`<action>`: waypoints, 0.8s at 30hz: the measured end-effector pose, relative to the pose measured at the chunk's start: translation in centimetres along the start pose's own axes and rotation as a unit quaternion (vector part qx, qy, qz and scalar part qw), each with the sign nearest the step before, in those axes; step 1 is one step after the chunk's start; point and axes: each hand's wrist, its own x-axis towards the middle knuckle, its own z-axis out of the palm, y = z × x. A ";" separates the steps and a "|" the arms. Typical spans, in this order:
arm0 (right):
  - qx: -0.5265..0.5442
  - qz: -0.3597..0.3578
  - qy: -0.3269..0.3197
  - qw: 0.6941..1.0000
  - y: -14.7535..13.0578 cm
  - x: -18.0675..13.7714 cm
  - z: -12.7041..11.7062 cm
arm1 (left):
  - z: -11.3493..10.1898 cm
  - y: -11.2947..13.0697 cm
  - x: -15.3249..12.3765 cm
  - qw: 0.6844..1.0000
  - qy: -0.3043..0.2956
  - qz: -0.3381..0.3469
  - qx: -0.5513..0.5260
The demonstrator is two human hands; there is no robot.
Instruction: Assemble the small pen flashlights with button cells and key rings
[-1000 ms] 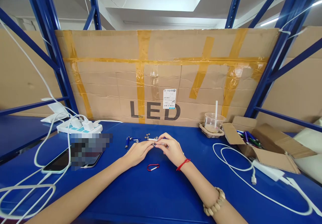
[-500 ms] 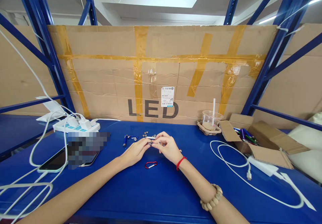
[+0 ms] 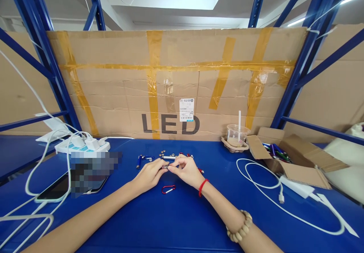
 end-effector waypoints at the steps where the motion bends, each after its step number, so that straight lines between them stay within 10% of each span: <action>1: 0.011 0.020 -0.004 1.000 -0.1 0.0 0.0 | 0.0 -0.1 0.0 1.000 0.004 0.007 0.007; 24: 0.104 0.168 -0.027 0.980 -0.6 0.0 -0.1 | -0.6 0.4 0.8 1.000 0.013 0.002 0.011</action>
